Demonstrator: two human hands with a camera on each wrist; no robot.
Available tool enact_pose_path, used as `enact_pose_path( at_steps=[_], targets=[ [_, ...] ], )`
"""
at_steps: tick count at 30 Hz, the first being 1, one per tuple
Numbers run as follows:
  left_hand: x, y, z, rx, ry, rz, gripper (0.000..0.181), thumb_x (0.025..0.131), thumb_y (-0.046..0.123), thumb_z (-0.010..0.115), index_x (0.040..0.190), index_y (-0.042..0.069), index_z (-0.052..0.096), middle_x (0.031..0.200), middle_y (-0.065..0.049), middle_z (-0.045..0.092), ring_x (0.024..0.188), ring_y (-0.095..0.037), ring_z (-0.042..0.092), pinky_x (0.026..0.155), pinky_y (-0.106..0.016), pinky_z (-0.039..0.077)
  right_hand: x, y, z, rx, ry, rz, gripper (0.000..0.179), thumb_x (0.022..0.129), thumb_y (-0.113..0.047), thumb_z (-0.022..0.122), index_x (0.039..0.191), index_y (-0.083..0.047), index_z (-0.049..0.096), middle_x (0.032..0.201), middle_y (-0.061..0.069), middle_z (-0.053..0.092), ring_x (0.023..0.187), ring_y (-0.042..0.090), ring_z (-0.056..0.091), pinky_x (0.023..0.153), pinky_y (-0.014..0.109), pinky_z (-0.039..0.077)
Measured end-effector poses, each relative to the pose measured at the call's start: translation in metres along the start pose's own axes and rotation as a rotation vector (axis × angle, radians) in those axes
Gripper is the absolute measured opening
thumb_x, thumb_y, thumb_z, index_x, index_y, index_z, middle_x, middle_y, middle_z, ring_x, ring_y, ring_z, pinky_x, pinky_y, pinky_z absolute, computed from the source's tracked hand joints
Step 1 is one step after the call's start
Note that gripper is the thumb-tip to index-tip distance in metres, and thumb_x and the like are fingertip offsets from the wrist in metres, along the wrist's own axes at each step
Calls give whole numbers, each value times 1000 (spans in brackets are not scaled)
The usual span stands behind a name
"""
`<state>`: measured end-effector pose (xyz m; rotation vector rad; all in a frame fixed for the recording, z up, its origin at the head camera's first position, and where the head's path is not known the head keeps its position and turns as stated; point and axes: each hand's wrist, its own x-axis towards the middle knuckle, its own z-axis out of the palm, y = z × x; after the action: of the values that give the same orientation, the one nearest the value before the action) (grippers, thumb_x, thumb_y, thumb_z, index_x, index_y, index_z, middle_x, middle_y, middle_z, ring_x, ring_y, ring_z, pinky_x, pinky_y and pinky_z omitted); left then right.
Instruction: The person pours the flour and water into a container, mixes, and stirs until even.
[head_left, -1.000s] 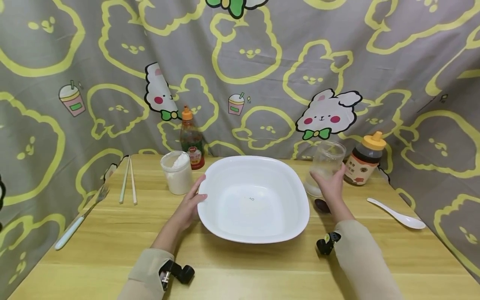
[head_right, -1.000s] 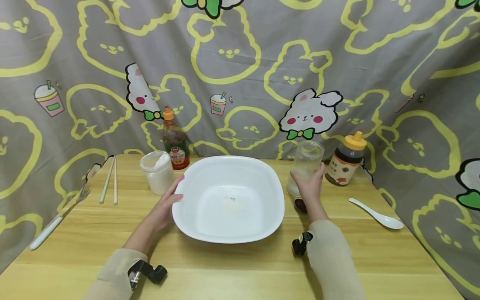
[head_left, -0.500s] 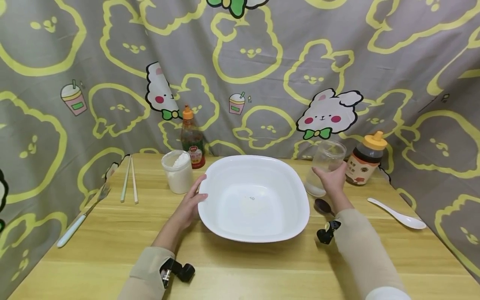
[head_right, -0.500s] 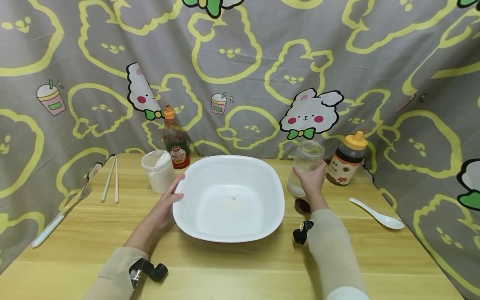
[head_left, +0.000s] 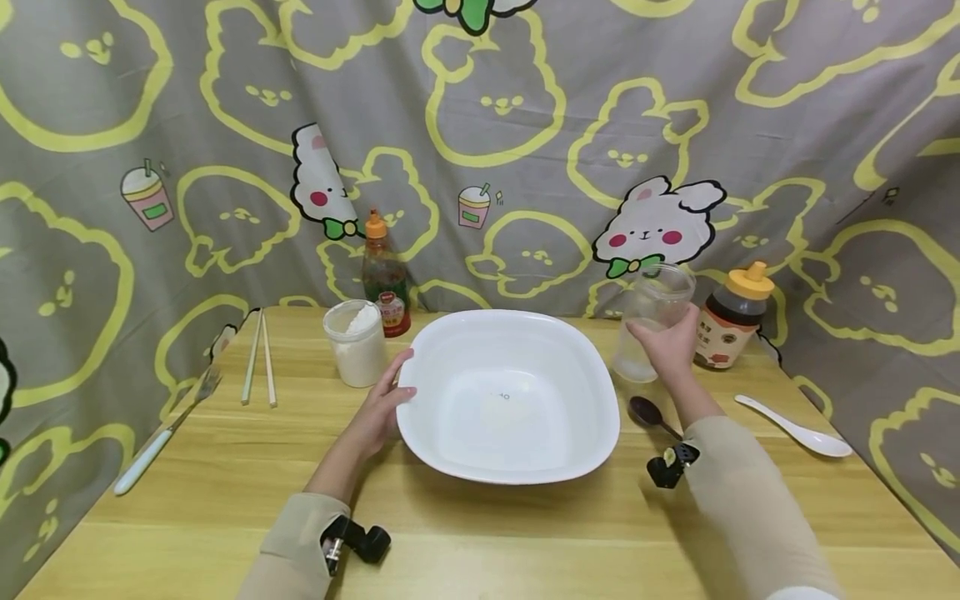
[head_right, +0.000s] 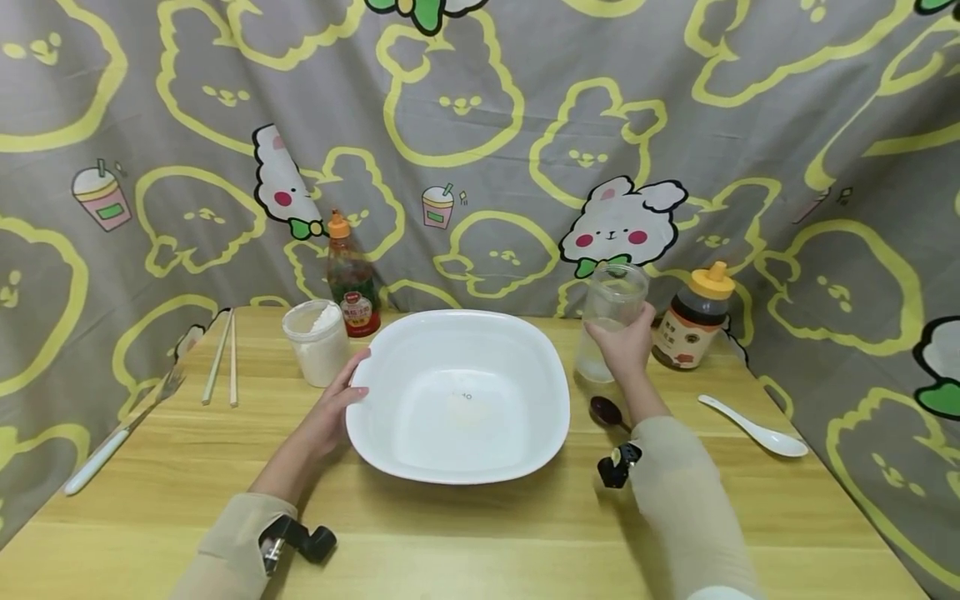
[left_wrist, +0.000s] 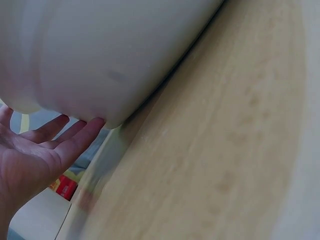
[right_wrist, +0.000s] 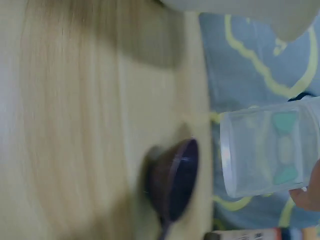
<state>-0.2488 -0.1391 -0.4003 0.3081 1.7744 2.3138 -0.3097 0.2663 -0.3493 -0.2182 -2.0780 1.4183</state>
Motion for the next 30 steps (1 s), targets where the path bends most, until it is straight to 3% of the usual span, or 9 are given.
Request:
enact_pose_path(
  at_steps=[6, 15, 20, 30],
  targets=[
    [0, 1, 0, 4, 6, -9, 62, 83, 6, 45, 137, 23, 21, 126, -23, 32, 100, -33, 47, 77, -46, 43, -8, -23, -10, -26, -96, -94, 77, 63, -13, 74, 122, -4, 25, 116, 13, 38, 106, 25, 39, 88, 36, 35],
    [0, 1, 1, 12, 9, -13, 62, 83, 7, 45, 137, 24, 21, 131, -18, 29, 104, -34, 43, 79, -47, 41, -26, -53, -25, -260, -238, -154, 80, 65, -22, 73, 125, -5, 22, 114, 22, 44, 104, 36, 40, 84, 51, 33],
    [-1, 0, 2, 0, 0, -9, 61, 84, 7, 44, 137, 24, 20, 132, -17, 27, 103, -31, 44, 74, -39, 46, -37, -61, -28, -348, -304, -215, 81, 64, -21, 73, 125, -3, 23, 112, 25, 45, 98, 41, 43, 76, 53, 36],
    [0, 1, 0, -5, 0, -9, 62, 84, 6, 44, 138, 22, 18, 135, -15, 25, 110, -37, 37, 79, -43, 42, -49, -70, -30, -453, -431, -452, 78, 58, -12, 74, 123, 0, 31, 102, 25, 49, 89, 38, 48, 67, 49, 41]
  ],
)
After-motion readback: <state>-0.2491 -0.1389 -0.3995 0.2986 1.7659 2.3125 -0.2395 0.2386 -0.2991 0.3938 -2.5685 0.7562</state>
